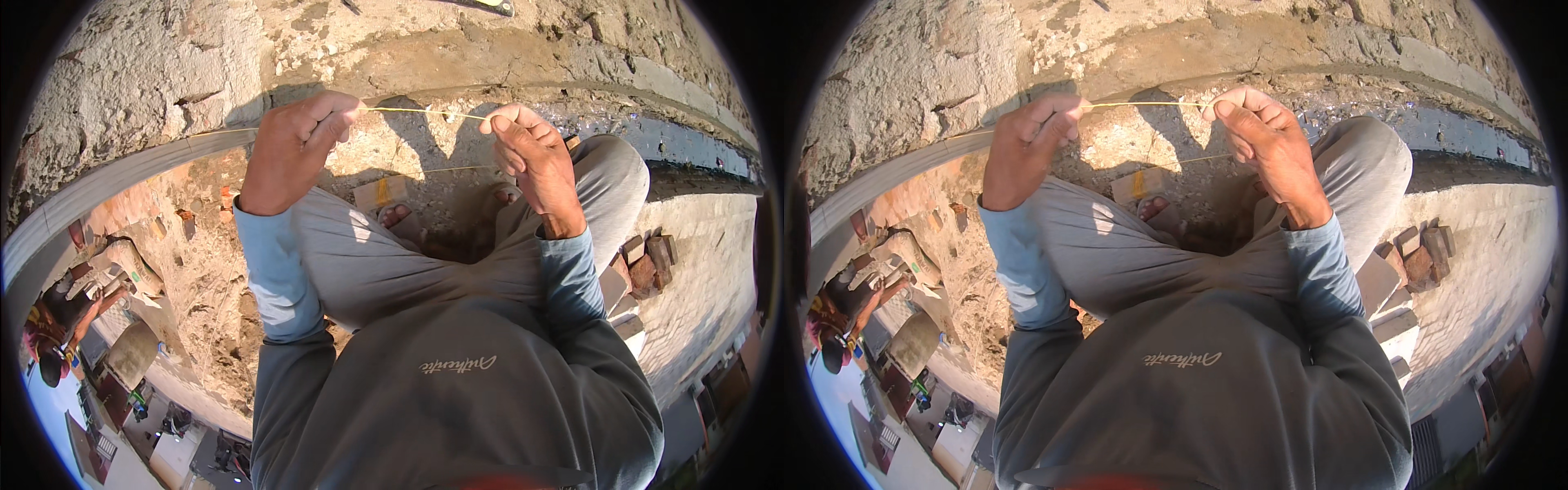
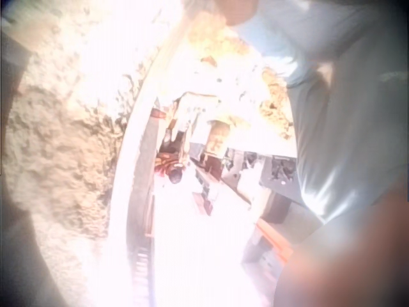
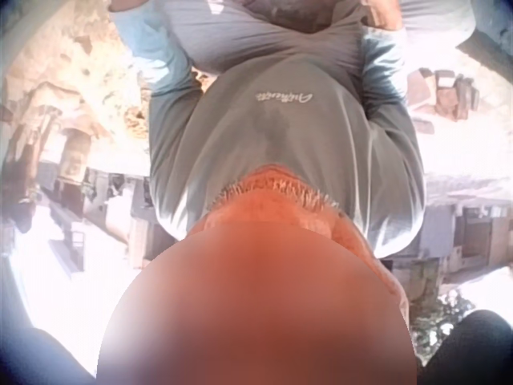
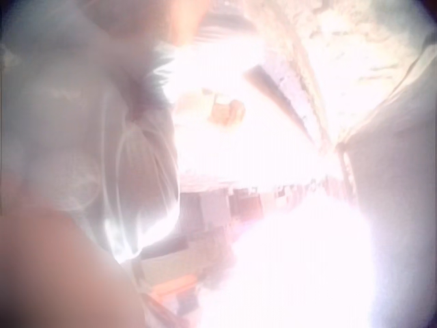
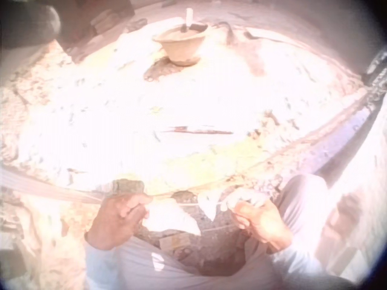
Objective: The person uses a string line and a hammer to align and secure a brick in a wall. They repeatedly adjust the string line and tap the brick to ensure it is level and properly positioned within the mortar bed.
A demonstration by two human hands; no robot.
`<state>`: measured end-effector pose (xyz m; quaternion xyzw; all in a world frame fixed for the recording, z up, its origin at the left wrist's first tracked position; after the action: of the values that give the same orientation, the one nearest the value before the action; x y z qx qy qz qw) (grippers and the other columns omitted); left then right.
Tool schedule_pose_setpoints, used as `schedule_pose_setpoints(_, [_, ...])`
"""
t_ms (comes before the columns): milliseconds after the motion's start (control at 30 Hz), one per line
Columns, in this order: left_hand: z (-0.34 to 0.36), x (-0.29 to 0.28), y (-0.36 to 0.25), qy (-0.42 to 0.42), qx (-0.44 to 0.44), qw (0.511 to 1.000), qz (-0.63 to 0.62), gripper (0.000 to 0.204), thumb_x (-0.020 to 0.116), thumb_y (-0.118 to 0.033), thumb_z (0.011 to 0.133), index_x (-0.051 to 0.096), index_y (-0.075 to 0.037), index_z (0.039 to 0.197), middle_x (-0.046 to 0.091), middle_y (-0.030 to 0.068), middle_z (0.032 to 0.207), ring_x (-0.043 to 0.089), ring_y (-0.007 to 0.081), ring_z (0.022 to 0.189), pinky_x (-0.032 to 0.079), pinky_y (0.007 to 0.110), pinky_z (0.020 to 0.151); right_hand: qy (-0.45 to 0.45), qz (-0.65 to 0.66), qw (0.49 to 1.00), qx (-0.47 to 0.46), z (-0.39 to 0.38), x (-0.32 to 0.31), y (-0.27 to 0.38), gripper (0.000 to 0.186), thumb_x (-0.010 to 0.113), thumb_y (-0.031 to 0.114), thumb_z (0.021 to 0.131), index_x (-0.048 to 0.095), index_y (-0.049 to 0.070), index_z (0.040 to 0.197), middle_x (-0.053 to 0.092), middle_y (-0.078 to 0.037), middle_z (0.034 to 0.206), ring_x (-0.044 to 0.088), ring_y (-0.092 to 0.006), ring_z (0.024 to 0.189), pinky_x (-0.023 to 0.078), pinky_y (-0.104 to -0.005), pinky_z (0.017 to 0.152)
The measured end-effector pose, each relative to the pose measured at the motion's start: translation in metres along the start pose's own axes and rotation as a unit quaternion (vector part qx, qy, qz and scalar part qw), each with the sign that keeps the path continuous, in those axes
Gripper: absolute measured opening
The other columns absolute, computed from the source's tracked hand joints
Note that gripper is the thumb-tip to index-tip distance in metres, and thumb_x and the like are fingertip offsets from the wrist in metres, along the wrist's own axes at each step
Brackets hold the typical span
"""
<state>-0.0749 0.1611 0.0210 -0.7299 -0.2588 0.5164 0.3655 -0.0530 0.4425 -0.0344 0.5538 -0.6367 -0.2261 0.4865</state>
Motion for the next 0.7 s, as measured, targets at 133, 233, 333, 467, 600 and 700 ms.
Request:
schedule_pose_setpoints(133, [-0.005,-0.007,-0.006,-0.03,-0.025,0.999,0.006,0.021,0.06,-0.021,0.099,0.069,-0.003,0.104,0.061,0.0034,0.074,0.056,0.0103,0.067,0.044,0.027,0.061,-0.005,-0.008,1.0,-0.001,0.004,-0.006,-0.001,0.019,0.058,0.021,0.1,0.064,0.002,0.097,0.04,0.008,0.06,0.032,-0.0026,0.052,0.027,-0.0213,0.05])
schedule_pose_setpoints(233, [-0.006,-0.009,-0.002,-0.047,-0.006,0.999,0.0,0.017,0.059,-0.017,0.097,0.068,-0.005,0.104,0.062,0.0063,0.068,0.058,0.013,0.06,0.044,0.03,0.056,-0.02,-0.063,0.998,0.02,0.004,-0.008,-0.005,0.02,0.058,0.021,0.101,0.064,0.003,0.096,0.043,0.006,0.061,0.035,-0.0038,0.052,0.028,-0.0214,0.05])
schedule_pose_setpoints(333, [-0.006,-0.01,-0.002,-0.055,-0.008,0.998,0.002,0.017,0.059,-0.018,0.096,0.068,-0.004,0.102,0.061,0.0062,0.067,0.057,0.0128,0.06,0.044,0.03,0.056,-0.015,-0.078,0.997,0.015,0.006,-0.007,-0.009,0.021,0.058,0.022,0.101,0.063,0.003,0.096,0.045,0.005,0.061,0.038,-0.0051,0.052,0.029,-0.0217,0.05])
schedule_pose_setpoints(467, [-0.008,-0.007,-0.002,-0.058,-0.021,0.998,0.007,0.02,0.06,-0.021,0.098,0.069,-0.003,0.103,0.059,0.0025,0.07,0.053,0.0091,0.064,0.041,0.026,0.057,-0.024,-0.076,0.997,0.0,0.004,-0.009,-0.003,0.021,0.058,0.023,0.101,0.064,0.003,0.097,0.046,0.005,0.061,0.038,-0.0051,0.052,0.029,-0.0222,0.05])
schedule_pose_setpoints(600, [-0.005,-0.008,-0.002,-0.074,0.005,0.995,0.074,0.023,0.06,-0.025,0.1,0.07,-0.004,0.103,0.058,0.0003,0.07,0.05,0.0067,0.063,0.039,0.024,0.056,-0.012,-0.091,0.995,-0.026,0.002,-0.009,0.003,0.022,0.058,0.024,0.101,0.064,0.003,0.097,0.045,0.005,0.061,0.037,-0.0052,0.053,0.028,-0.0218,0.05])
schedule_pose_setpoints(700, [-0.008,-0.005,-0.003,-0.071,0.0,0.996,0.061,0.023,0.06,-0.025,0.1,0.07,-0.004,0.101,0.058,-0.0004,0.071,0.049,0.0065,0.062,0.038,0.024,0.055,-0.018,-0.093,0.995,-0.025,-0.003,-0.01,0.003,0.022,0.058,0.024,0.101,0.064,0.003,0.097,0.043,0.006,0.061,0.036,-0.0051,0.053,0.028,-0.0215,0.051])
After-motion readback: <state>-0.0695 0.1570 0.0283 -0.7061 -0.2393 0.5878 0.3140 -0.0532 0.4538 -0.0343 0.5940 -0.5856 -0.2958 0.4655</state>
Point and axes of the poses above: each hand's wrist, its own z-axis towards the middle knuckle, its own x-axis out of the palm, y = z × x, the point moved 3 cm from there along z, towards the middle knuckle
